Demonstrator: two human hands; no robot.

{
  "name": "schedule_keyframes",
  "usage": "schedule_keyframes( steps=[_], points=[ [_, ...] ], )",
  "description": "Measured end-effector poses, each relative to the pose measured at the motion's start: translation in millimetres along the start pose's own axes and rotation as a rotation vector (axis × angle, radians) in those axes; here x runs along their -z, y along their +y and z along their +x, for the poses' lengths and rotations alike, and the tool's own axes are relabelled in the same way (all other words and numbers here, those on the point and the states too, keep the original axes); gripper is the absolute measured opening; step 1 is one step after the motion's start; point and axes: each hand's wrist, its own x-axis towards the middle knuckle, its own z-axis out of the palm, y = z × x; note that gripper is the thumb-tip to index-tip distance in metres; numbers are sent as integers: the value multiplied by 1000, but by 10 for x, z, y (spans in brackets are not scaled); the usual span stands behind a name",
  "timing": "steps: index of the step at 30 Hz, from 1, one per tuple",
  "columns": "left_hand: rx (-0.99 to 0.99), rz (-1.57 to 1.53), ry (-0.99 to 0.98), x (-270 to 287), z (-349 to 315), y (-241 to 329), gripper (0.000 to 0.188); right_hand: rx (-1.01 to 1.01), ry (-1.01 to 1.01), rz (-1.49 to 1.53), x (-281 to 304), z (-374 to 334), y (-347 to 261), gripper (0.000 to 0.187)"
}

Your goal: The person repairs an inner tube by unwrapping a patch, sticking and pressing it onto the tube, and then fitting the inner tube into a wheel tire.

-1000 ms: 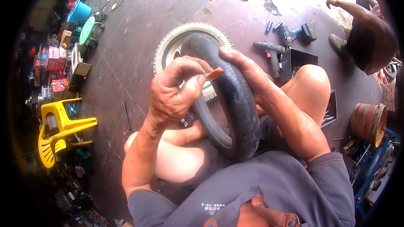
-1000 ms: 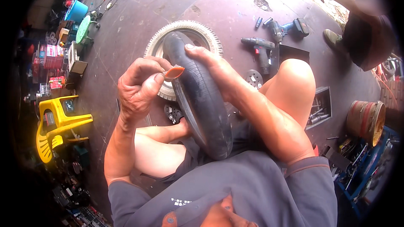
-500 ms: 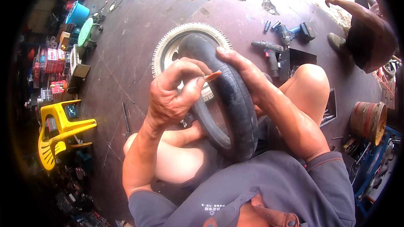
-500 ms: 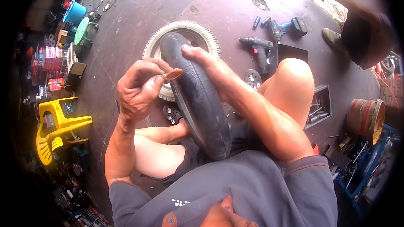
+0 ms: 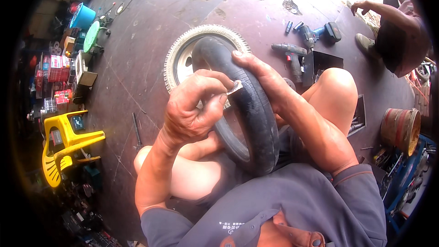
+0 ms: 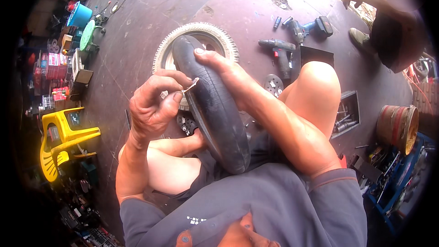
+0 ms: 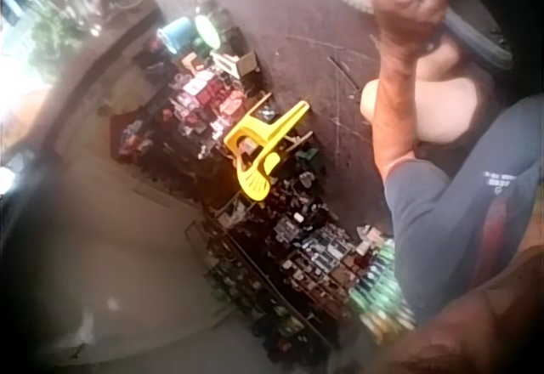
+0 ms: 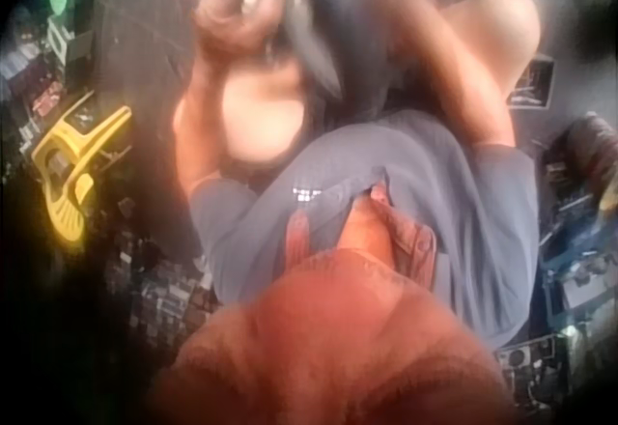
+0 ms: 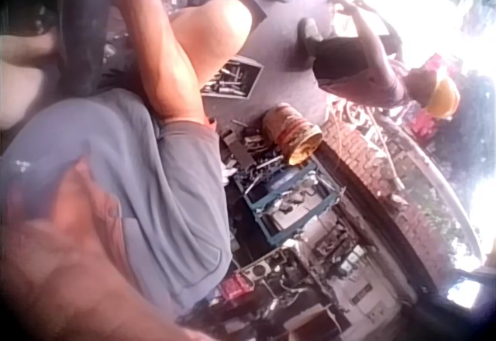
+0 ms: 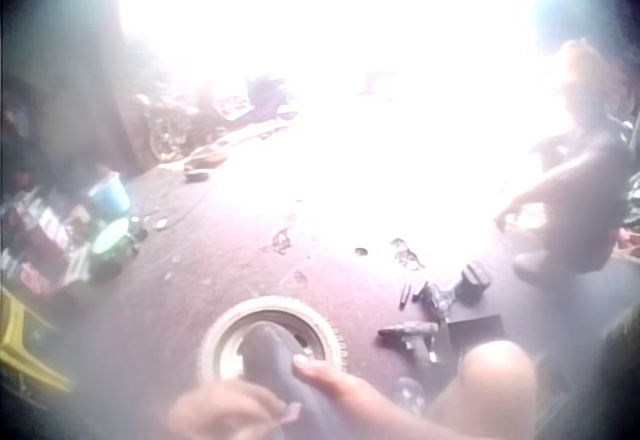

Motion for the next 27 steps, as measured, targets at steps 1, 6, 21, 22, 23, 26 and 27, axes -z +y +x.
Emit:
schedule_keyframes(
  steps=[1, 6, 21, 22, 23, 26, 27],
  points=[
    [-54, 41, -14, -10, 14, -8, 19, 1, 0, 0, 15, 2, -1, 56],
    [-169, 180, -44, -46, 38, 21, 22, 1, 11, -2, 17, 5, 3, 56],
    [-304, 435, -18, -172, -14, 111, 23, 19, -49, 27, 9, 14, -18, 46],
    [-324, 460, -13, -186, -25, 110, 23, 18, -51, 28, 11, 8, -22, 46],
    [-344, 485, -7, -199, -36, 110, 24, 11, -49, 33, 16, -1, -30, 45],
    [-355, 534, -35, -230, -47, 108, 25, 7, -57, 39, 50, 2, -43, 44],
    [-361, 534, -32, -245, -44, 125, 25, 9, -66, 42, 66, 7, -56, 43]
  ],
)
